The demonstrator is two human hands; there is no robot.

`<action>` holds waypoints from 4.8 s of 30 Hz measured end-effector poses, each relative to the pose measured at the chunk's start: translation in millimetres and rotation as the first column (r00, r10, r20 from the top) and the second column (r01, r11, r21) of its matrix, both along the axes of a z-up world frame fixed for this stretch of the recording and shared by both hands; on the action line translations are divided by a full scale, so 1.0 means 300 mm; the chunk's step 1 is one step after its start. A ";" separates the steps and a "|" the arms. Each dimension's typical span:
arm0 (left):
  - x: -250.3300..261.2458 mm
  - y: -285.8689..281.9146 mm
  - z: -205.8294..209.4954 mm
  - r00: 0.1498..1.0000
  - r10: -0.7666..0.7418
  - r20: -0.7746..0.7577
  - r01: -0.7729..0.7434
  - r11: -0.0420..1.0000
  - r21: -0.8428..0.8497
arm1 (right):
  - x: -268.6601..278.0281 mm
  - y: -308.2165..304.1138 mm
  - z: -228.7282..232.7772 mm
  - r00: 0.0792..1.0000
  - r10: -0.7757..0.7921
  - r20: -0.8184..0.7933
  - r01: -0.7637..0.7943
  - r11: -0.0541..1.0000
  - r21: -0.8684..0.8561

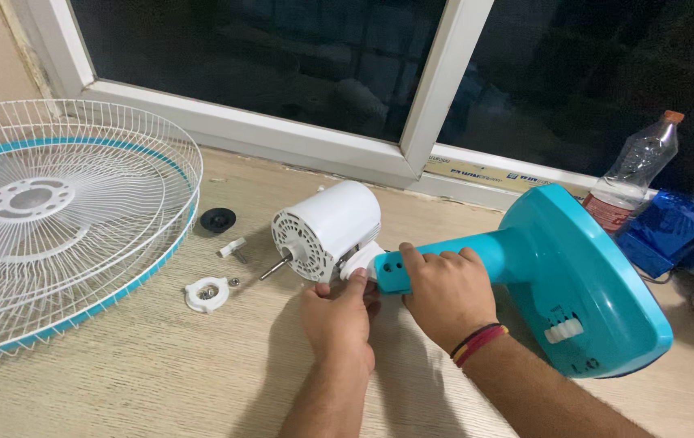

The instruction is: The person assembles an electric fan by attaching the motor housing to the fan stand, securing it with a screw, and tightening the motor shaft nut. The person uses a screwdriver and hands to complete the assembly.

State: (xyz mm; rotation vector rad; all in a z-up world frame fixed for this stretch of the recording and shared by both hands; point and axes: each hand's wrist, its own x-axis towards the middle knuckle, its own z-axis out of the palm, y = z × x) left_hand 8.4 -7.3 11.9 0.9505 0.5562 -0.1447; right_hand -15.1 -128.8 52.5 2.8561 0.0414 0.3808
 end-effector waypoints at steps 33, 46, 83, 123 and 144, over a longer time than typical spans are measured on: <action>0.352 0.113 0.248 0.660 -0.727 -0.188 -0.050 -0.292 0.955 | 0.056 0.056 -0.133 0.937 -0.217 -0.275 0.068 -0.659 0.749; 0.243 0.060 0.309 0.632 -0.634 -0.446 0.283 -0.347 0.894 | 0.061 -0.044 -0.215 0.996 -0.008 -0.086 0.050 -0.757 0.652; 0.145 0.085 0.342 0.389 -0.748 -0.538 -0.121 -0.620 0.775 | 0.056 -0.027 -0.228 0.997 -0.051 -0.057 0.003 -0.716 0.698; 0.156 0.079 0.341 0.370 -0.805 -0.464 -0.019 -0.506 0.862 | 0.049 -0.019 -0.214 0.998 0.041 -0.052 0.066 -0.682 0.728; 0.134 0.056 0.349 0.389 -0.790 -0.475 0.001 -0.515 0.857 | -0.051 -0.039 0.152 0.993 -0.070 -0.095 0.116 0.452 0.885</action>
